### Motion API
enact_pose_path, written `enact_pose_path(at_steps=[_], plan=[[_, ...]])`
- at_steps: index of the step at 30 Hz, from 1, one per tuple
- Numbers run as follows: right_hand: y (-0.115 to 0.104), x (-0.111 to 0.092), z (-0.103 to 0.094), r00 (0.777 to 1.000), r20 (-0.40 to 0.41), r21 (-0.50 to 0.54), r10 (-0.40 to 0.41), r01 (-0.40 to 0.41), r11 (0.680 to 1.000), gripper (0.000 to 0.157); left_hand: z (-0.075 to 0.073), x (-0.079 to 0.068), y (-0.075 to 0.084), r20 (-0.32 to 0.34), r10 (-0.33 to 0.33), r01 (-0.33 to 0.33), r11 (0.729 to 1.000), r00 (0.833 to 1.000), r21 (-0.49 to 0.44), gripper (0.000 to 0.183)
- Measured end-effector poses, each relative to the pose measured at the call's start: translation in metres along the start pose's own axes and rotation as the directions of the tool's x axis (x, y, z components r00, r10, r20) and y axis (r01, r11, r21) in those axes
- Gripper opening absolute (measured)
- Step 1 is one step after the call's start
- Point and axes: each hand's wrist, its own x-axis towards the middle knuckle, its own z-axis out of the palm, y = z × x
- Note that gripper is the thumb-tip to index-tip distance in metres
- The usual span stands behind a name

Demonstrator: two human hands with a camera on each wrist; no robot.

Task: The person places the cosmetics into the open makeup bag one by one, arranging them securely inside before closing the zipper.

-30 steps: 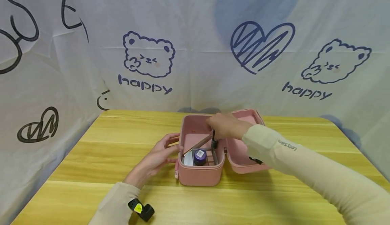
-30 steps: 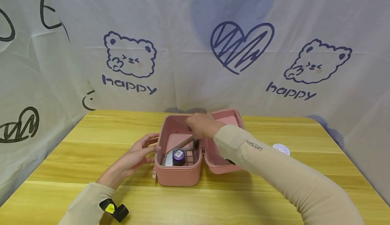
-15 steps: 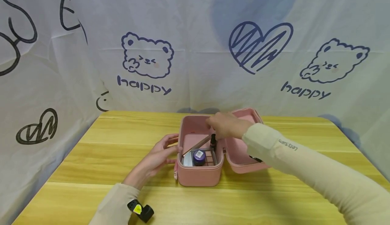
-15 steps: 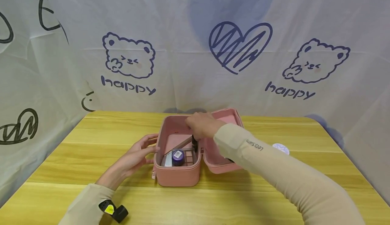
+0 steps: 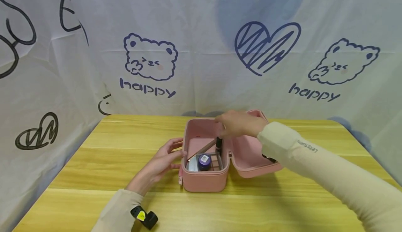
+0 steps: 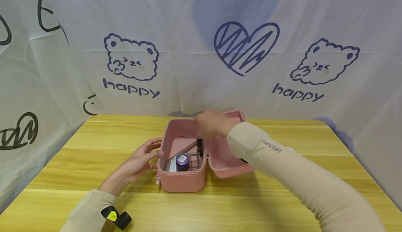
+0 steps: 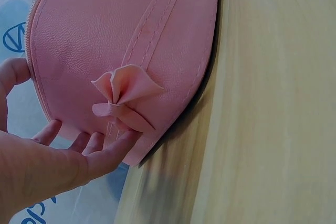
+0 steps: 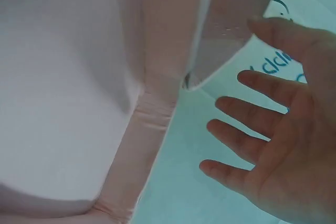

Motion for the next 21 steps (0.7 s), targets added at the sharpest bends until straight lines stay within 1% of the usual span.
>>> enact_pose_path(at_steps=[3, 6, 10, 16, 21], plan=[[0.0, -0.003, -0.005, 1.0, 0.011, 0.005, -0.012, 0.012, 1.0, 0.053, 0.0, -0.001, 0.0, 0.002, 0.006, -0.006, 1.0, 1.0, 0.004, 0.061], [-0.001, -0.005, -0.012, 1.0, 0.014, -0.018, -0.012, 0.012, 1.0, 0.06, 0.0, -0.001, -0.001, 0.003, 0.013, -0.013, 1.0, 1.0, 0.012, 0.061], [0.001, -0.011, -0.023, 1.0, -0.02, -0.027, -0.006, 0.005, 1.0, 0.068, 0.0, 0.0, -0.001, 0.003, 0.009, -0.009, 1.0, 1.0, 0.013, 0.061], [0.013, -0.022, -0.034, 0.997, -0.072, -0.037, -0.033, 0.03, 0.999, 0.071, 0.0, 0.0, 0.0, 0.006, 0.003, -0.003, 1.0, 1.0, 0.004, 0.06], [0.028, -0.037, -0.038, 0.993, -0.117, 0.005, -0.016, 0.017, 1.0, 0.072, -0.001, 0.001, 0.0, 0.004, 0.001, -0.001, 1.0, 1.0, 0.003, 0.059]])
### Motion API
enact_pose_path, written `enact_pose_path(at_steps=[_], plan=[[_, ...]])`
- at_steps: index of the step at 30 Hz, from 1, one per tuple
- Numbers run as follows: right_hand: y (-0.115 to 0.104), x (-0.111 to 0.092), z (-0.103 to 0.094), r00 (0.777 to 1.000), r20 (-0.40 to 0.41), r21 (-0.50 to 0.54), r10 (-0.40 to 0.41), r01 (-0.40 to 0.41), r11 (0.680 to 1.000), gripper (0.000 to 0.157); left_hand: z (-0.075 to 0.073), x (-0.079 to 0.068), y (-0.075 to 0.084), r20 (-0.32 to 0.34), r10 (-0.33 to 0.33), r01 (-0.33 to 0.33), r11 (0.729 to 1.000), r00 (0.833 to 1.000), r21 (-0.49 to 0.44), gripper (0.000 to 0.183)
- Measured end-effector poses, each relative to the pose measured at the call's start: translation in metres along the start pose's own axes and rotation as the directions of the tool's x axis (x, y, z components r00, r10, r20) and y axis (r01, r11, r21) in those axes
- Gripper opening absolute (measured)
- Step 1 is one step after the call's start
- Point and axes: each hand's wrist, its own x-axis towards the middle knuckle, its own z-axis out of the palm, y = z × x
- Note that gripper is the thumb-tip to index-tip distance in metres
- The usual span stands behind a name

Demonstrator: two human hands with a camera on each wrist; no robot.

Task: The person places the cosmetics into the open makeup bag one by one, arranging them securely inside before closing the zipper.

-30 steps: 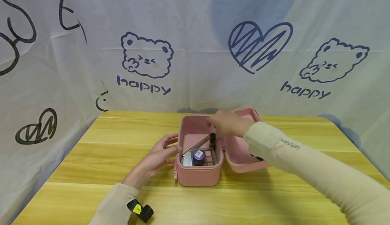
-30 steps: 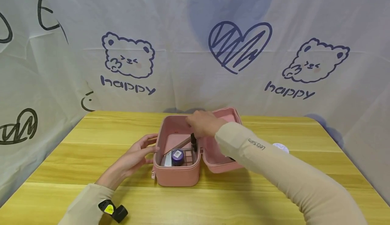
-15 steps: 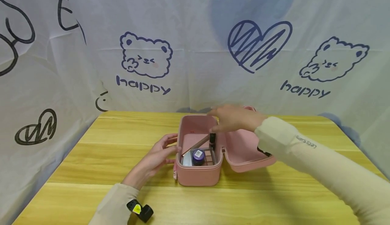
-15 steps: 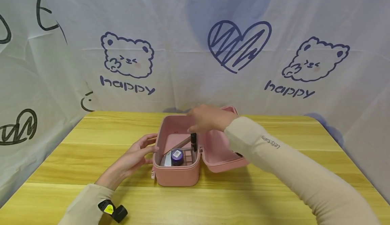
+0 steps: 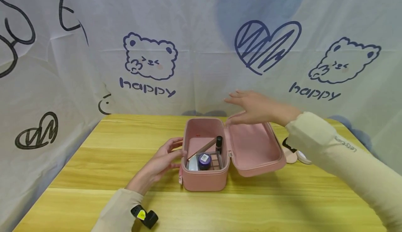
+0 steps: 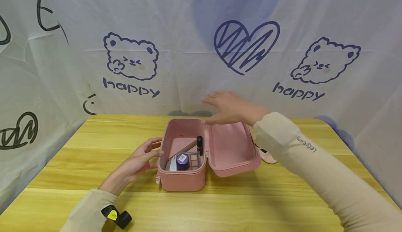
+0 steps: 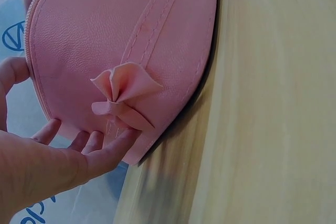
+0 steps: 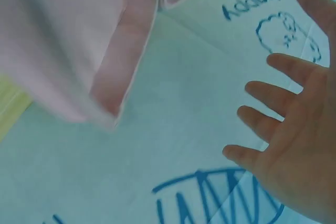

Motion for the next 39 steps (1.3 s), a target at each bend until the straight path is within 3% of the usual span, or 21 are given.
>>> enact_pose_path(at_steps=[10, 19, 39], plan=[[0.027, -0.027, -0.003, 0.997, -0.079, -0.015, 0.014, -0.015, 1.0, 0.072, 0.002, 0.001, -0.001, -0.019, -0.008, 0.008, 1.0, 1.0, 0.012, 0.058], [0.055, -0.05, -0.004, 0.98, -0.174, -0.017, 0.091, -0.095, 0.995, 0.07, 0.0, 0.002, -0.003, -0.018, -0.001, 0.002, 1.0, 1.0, 0.013, 0.059], [0.096, -0.083, 0.012, 0.947, -0.147, 0.107, 0.286, -0.272, 0.956, 0.074, 0.0, 0.001, -0.003, -0.018, -0.004, 0.005, 1.0, 1.0, 0.021, 0.059]])
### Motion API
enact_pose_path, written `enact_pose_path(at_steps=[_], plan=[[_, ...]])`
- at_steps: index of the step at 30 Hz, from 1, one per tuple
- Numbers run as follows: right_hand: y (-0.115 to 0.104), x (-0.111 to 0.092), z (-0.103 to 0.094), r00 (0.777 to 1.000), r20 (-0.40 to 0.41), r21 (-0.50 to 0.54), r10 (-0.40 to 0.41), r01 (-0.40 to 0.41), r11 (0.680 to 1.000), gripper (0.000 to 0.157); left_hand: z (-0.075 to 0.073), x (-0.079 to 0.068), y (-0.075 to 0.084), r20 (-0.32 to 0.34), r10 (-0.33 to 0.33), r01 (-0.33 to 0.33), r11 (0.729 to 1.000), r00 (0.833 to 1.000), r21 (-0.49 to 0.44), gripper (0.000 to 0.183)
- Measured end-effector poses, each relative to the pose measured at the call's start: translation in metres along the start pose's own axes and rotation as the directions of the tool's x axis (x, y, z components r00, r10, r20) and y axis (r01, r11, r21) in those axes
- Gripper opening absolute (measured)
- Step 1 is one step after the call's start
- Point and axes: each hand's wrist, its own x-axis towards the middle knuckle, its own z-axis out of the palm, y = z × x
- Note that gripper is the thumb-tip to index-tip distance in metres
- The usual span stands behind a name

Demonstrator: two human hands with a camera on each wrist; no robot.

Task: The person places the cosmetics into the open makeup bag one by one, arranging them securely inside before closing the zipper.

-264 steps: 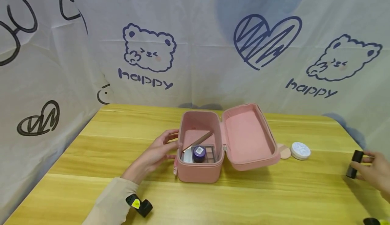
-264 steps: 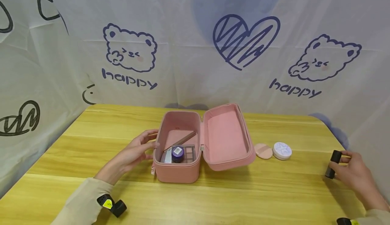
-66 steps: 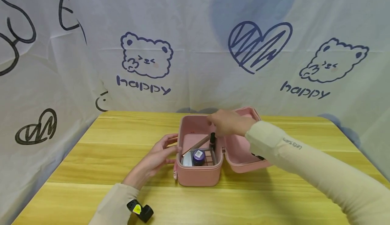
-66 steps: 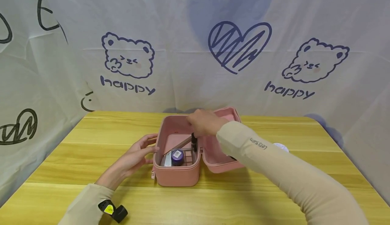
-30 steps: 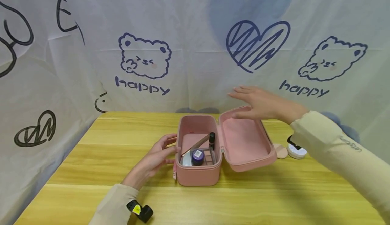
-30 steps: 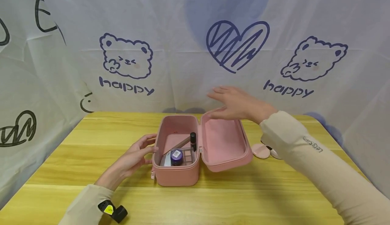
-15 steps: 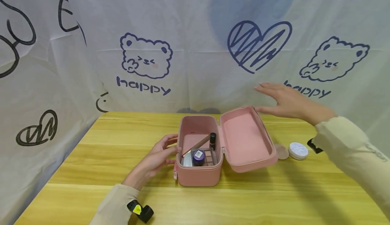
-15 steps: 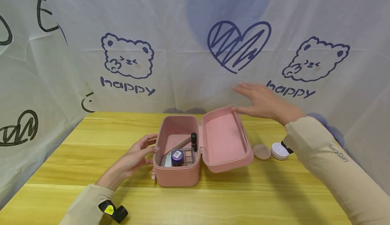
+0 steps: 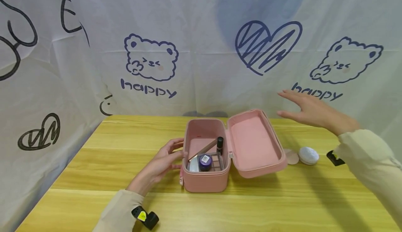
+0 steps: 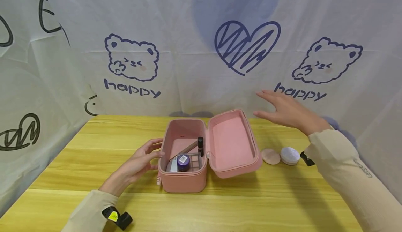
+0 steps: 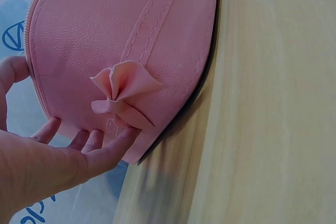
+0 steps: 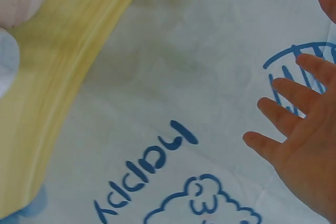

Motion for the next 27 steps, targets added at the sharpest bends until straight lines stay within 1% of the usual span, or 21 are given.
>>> enact_pose_path(at_steps=[2, 5, 9, 11, 17, 20, 23, 24, 27], plan=[[0.004, -0.002, 0.003, 1.0, -0.002, 0.023, 0.015, -0.015, 1.0, 0.075, 0.0, 0.0, 0.001, -0.003, -0.001, 0.001, 1.0, 1.0, -0.001, 0.059], [0.011, -0.006, 0.006, 0.998, -0.003, 0.088, 0.056, -0.055, 0.995, 0.076, 0.0, 0.0, 0.001, -0.003, -0.001, 0.001, 1.0, 1.0, -0.003, 0.059], [0.02, -0.012, 0.01, 0.993, -0.01, 0.2, 0.114, -0.11, 0.974, 0.076, 0.001, 0.0, 0.002, 0.002, 0.001, -0.001, 1.0, 1.0, -0.007, 0.058], [0.025, -0.015, 0.014, 0.992, -0.013, 0.237, 0.127, -0.12, 0.964, 0.075, 0.001, 0.0, 0.002, 0.006, 0.005, -0.005, 1.0, 1.0, -0.006, 0.058], [0.04, -0.027, 0.032, 0.994, -0.005, 0.286, 0.109, -0.103, 0.953, 0.07, 0.001, -0.004, 0.003, 0.016, 0.008, -0.008, 1.0, 1.0, -0.017, 0.06], [0.047, -0.033, 0.042, 0.995, -0.013, 0.348, 0.098, -0.088, 0.934, 0.068, 0.001, -0.004, 0.002, 0.021, 0.012, -0.012, 1.0, 1.0, -0.02, 0.06], [0.052, -0.038, 0.054, 0.994, 0.0, 0.391, 0.108, -0.099, 0.915, 0.069, 0.001, -0.003, 0.002, 0.018, 0.013, -0.012, 1.0, 1.0, -0.022, 0.06], [0.053, -0.039, 0.059, 0.994, 0.006, 0.397, 0.105, -0.099, 0.912, 0.069, 0.001, -0.003, 0.002, 0.017, 0.013, -0.013, 1.0, 1.0, -0.023, 0.06], [0.055, -0.043, 0.076, 0.995, 0.041, 0.375, 0.096, -0.104, 0.921, 0.072, 0.001, -0.002, 0.002, 0.016, 0.014, -0.014, 1.0, 1.0, -0.027, 0.061]])
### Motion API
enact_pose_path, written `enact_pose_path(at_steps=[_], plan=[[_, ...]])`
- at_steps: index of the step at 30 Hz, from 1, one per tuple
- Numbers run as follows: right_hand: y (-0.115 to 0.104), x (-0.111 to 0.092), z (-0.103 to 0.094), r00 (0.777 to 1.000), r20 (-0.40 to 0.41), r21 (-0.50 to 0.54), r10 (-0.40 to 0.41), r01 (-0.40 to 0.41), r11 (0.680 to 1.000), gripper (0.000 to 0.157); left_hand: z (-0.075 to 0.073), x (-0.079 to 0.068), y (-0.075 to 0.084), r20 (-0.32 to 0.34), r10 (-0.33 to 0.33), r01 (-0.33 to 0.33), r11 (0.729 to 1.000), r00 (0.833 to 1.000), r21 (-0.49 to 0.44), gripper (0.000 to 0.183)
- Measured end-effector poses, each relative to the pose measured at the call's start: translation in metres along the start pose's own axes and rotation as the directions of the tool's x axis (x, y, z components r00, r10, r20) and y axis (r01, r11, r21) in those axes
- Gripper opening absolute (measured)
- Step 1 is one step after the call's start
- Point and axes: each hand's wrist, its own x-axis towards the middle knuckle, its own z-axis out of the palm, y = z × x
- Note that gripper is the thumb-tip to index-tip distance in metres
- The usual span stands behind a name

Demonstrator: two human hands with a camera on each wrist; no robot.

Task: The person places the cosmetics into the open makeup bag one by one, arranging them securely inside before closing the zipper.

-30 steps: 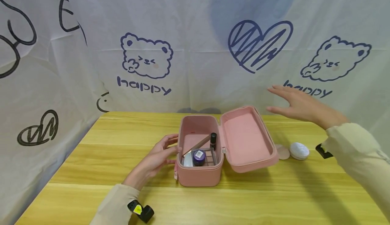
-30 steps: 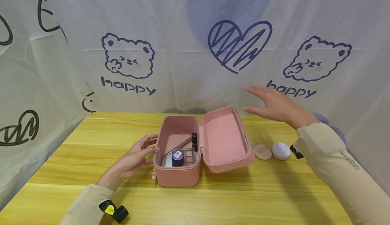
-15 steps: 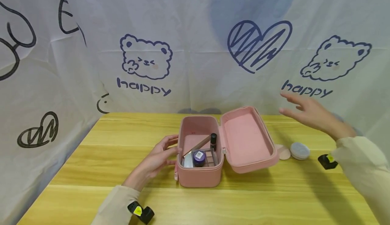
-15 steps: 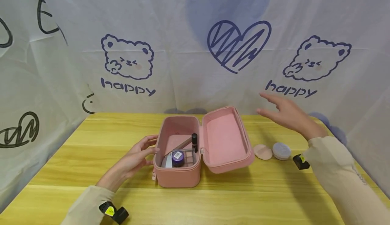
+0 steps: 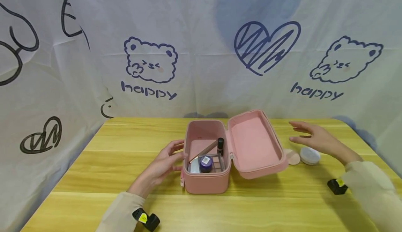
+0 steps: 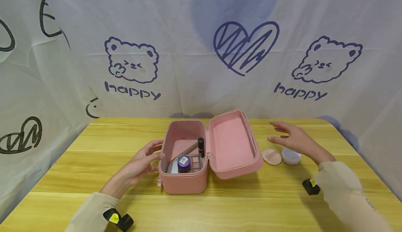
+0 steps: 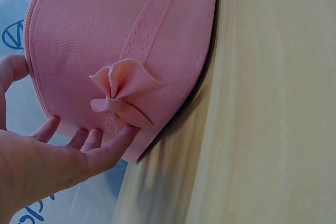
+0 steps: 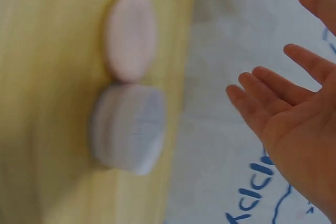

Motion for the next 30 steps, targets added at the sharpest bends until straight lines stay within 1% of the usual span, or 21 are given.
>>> enact_pose_path(at_steps=[3, 6, 9, 12, 19, 23, 26, 30], plan=[[0.008, -0.001, 0.013, 0.999, 0.04, -0.015, -0.013, 0.014, 1.0, 0.073, 0.0, 0.0, 0.0, 0.002, 0.001, -0.001, 1.0, 1.0, -0.004, 0.061], [0.015, -0.003, 0.021, 0.996, 0.077, 0.019, -0.032, 0.031, 0.999, 0.074, 0.0, 0.0, -0.001, 0.006, 0.002, -0.002, 1.0, 1.0, -0.007, 0.062], [0.021, -0.002, 0.026, 0.995, 0.092, 0.076, -0.05, 0.043, 0.996, 0.075, 0.0, 0.0, -0.001, 0.005, 0.001, -0.001, 1.0, 1.0, -0.008, 0.062], [0.025, -0.001, 0.031, 0.994, 0.09, 0.087, -0.059, 0.052, 0.995, 0.074, 0.0, 0.0, -0.001, 0.004, 0.001, -0.001, 1.0, 1.0, -0.003, 0.062], [0.022, 0.002, 0.039, 0.997, 0.07, -0.034, -0.031, 0.033, 0.999, 0.075, -0.002, 0.0, -0.001, 0.001, 0.003, -0.003, 1.0, 1.0, -0.003, 0.061], [0.019, 0.005, 0.044, 0.994, 0.072, -0.124, -0.087, 0.096, 0.988, 0.074, -0.002, -0.001, 0.0, 0.003, 0.006, -0.006, 1.0, 1.0, 0.0, 0.06], [0.019, 0.006, 0.048, 0.986, 0.091, -0.205, -0.142, 0.158, 0.966, 0.074, -0.001, 0.0, 0.0, 0.005, 0.006, -0.006, 1.0, 1.0, -0.002, 0.06], [0.023, 0.006, 0.051, 0.978, 0.119, -0.264, -0.173, 0.199, 0.944, 0.074, -0.001, 0.0, -0.001, 0.006, 0.002, -0.002, 1.0, 1.0, -0.003, 0.061]])
